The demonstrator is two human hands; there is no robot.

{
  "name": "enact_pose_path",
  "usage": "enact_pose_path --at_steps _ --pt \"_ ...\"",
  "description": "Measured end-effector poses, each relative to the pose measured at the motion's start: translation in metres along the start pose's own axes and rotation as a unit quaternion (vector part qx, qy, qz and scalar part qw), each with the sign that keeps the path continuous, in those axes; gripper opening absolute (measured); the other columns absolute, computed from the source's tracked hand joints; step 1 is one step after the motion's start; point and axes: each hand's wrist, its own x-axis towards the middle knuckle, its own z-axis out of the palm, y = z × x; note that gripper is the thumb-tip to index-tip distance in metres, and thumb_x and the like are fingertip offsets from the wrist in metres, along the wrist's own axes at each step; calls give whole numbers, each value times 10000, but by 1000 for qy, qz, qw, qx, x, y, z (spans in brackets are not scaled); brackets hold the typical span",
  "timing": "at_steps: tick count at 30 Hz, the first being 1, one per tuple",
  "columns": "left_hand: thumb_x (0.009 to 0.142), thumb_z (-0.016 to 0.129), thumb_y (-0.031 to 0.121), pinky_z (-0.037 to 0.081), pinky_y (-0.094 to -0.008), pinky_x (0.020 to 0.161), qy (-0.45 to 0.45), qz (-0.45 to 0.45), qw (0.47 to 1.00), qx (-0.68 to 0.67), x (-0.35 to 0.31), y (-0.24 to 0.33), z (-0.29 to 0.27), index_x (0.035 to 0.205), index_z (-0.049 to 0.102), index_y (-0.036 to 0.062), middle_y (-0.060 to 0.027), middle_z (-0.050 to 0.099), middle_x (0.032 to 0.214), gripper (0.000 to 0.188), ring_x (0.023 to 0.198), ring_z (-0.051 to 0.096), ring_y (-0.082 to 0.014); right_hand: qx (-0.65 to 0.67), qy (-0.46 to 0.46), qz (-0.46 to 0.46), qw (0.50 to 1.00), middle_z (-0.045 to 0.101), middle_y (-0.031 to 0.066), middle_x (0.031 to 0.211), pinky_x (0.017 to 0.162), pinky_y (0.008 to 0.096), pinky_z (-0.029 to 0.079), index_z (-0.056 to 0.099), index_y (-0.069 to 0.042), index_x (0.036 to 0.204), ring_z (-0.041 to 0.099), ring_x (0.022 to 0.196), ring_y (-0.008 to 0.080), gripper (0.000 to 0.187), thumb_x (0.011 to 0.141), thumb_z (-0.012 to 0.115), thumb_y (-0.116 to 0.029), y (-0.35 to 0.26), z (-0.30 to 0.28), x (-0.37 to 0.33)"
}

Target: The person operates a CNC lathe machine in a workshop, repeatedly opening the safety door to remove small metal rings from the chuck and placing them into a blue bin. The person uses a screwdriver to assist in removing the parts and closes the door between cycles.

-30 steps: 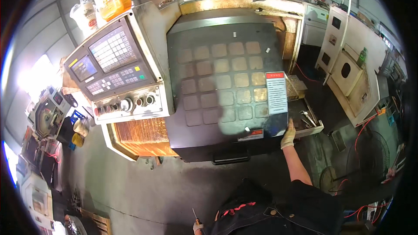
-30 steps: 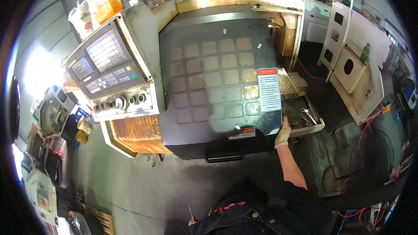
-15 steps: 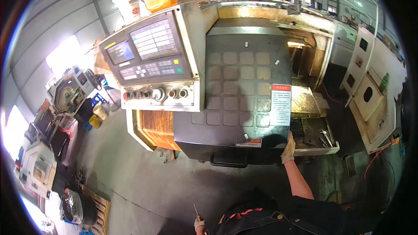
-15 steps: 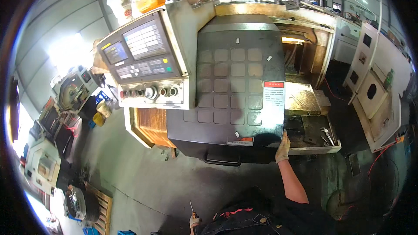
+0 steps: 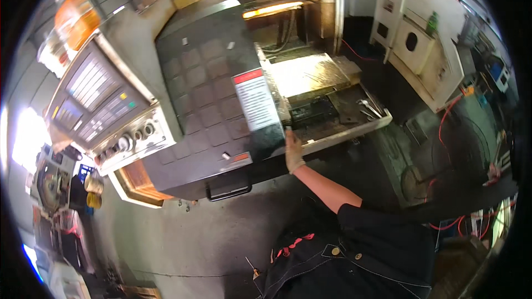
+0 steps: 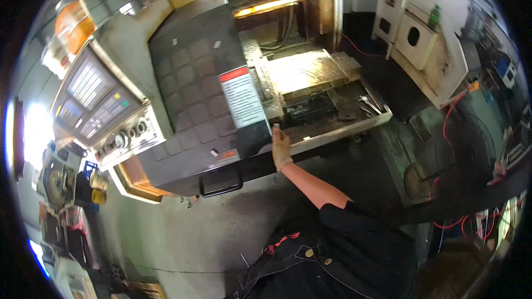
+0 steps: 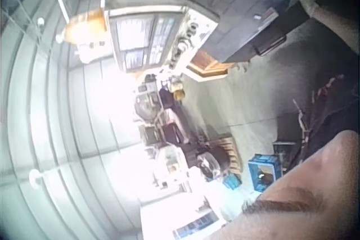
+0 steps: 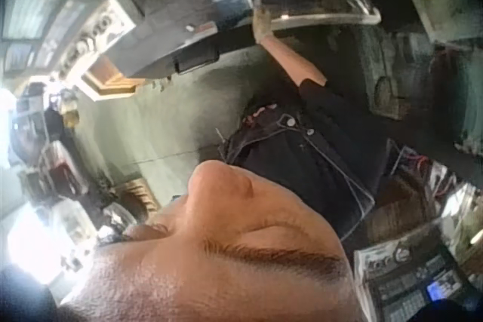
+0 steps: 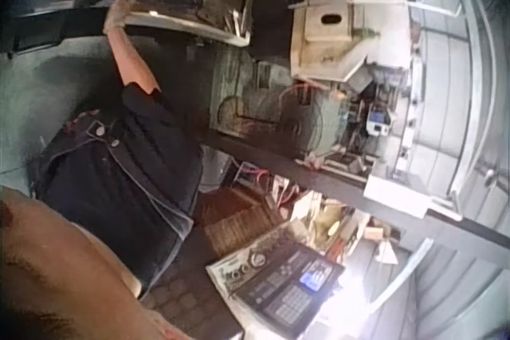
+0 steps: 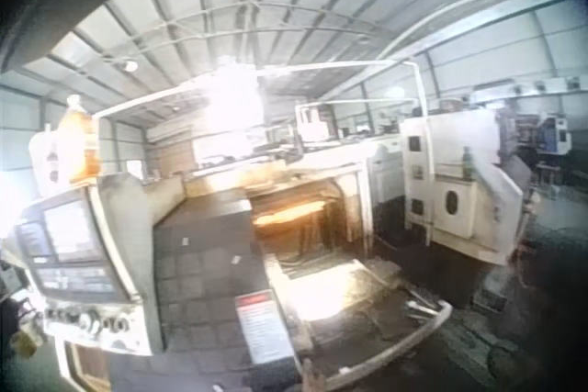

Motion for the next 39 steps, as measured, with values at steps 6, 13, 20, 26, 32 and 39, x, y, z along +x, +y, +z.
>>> enact_pose_path --at_steps 6,13,20,26,32,39 --pt "637 564 4 458 -311 595 7 37 998 -43 14 37 -13 1021 499 68 -36 554 763 395 647 546 -184 111 -25 45 992 518 -20 779 673 242 368 588 -10 876 424 723 78 381 841 544 -387 -9 18 -15" --pt "637 551 -23 450 -312 548 3 57 992 -114 22 57 -21 1034 485 70 -34 538 749 413 621 536 -176 140 -117 102 978 522 -14 802 698 242 373 581 -11 919 433 744 86 408 845 528 -408 8 36 -16" --pt "639 564 -13 468 -305 596 -21 123 992 10 -19 69 20 1014 521 95 -12 553 752 392 653 553 -155 96 -219 72 968 559 39 944 791 244 377 550 25 1061 465 856 111 645 802 508 -565 4 34 -16" --pt "670 577 22 466 -297 632 -10 73 996 48 -31 34 35 982 544 92 -23 581 772 322 697 568 -155 76 -252 71 962 578 63 933 788 255 380 544 40 1049 484 862 128 562 848 493 -482 5 27 -11" --pt "681 576 33 466 -297 642 -19 59 998 19 -38 40 26 970 550 87 -33 590 777 295 706 574 -156 36 -235 41 970 575 102 985 829 275 377 523 60 1077 494 907 161 582 848 494 -473 -14 26 -20" --pt "692 572 35 461 -283 661 -59 94 992 -51 -25 74 31 981 547 78 -37 591 796 293 713 570 -149 61 -182 51 980 581 111 965 832 272 381 524 66 1066 498 909 165 594 856 472 -488 -3 35 -27"
